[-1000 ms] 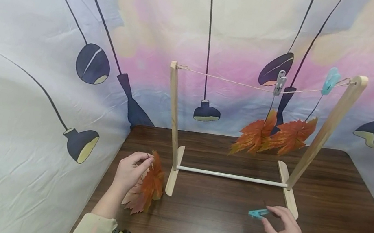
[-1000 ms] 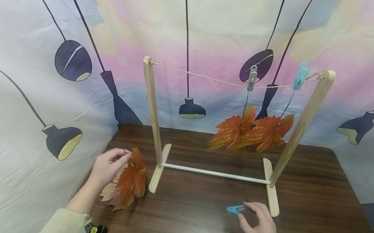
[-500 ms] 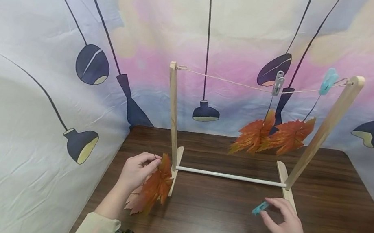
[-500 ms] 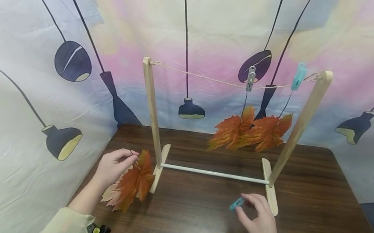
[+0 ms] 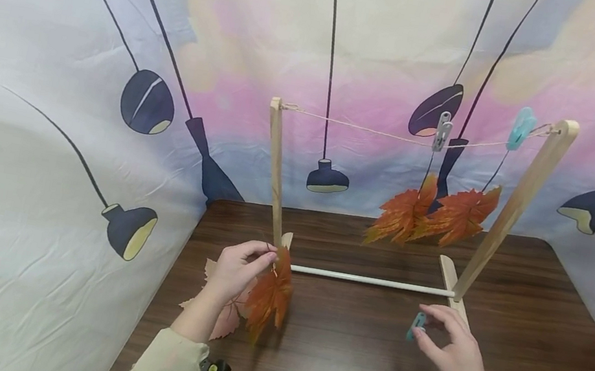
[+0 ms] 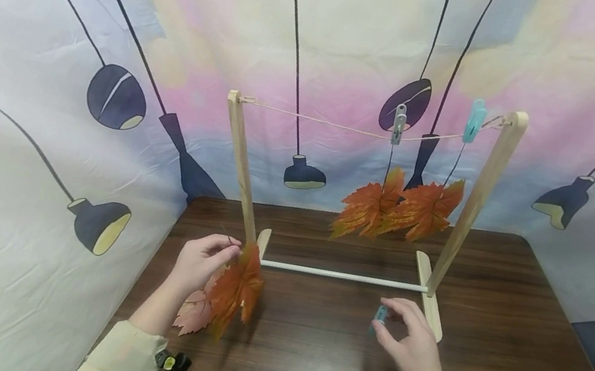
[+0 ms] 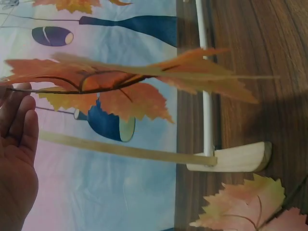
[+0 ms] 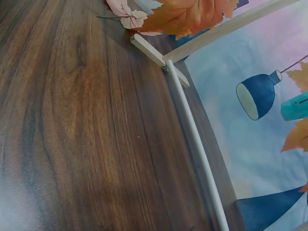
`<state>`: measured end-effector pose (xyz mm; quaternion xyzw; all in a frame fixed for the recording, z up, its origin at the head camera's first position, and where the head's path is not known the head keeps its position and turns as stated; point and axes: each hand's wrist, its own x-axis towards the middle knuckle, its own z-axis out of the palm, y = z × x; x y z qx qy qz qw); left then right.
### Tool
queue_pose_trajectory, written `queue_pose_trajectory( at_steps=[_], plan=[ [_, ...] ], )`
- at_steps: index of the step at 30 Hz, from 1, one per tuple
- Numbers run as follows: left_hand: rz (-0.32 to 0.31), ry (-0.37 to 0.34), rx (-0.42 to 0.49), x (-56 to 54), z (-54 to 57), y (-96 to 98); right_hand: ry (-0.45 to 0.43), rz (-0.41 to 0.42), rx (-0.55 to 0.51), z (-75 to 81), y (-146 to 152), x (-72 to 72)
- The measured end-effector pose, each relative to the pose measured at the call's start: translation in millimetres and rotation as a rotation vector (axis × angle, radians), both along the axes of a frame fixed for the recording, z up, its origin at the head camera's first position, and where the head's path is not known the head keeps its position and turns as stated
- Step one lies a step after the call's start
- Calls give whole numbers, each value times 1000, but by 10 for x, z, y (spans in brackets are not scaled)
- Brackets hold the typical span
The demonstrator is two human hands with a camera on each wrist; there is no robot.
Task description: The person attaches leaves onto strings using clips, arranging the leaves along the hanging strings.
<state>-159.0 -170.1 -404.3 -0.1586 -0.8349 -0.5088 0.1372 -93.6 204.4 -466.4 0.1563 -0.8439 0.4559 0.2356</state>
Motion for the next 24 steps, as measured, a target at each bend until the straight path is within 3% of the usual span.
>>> queue_pose_trajectory(
  at_steps=[6, 10, 13, 18, 24],
  plan=[
    [-36, 41, -30, -46, 124, 88, 12, 14, -15, 61, 2, -42],
    [-56, 97, -43, 14, 334, 184, 59, 30, -17, 114, -20, -96],
    [-76, 99, -16, 67, 459, 244, 96, 61, -23, 160, -35, -143],
    [-96, 37, 38, 46, 495, 293, 119, 73, 6, 267, -41, -192],
    [-104, 34, 36, -10, 529, 369, 98, 40, 34, 383, -41, -238]
  ],
)
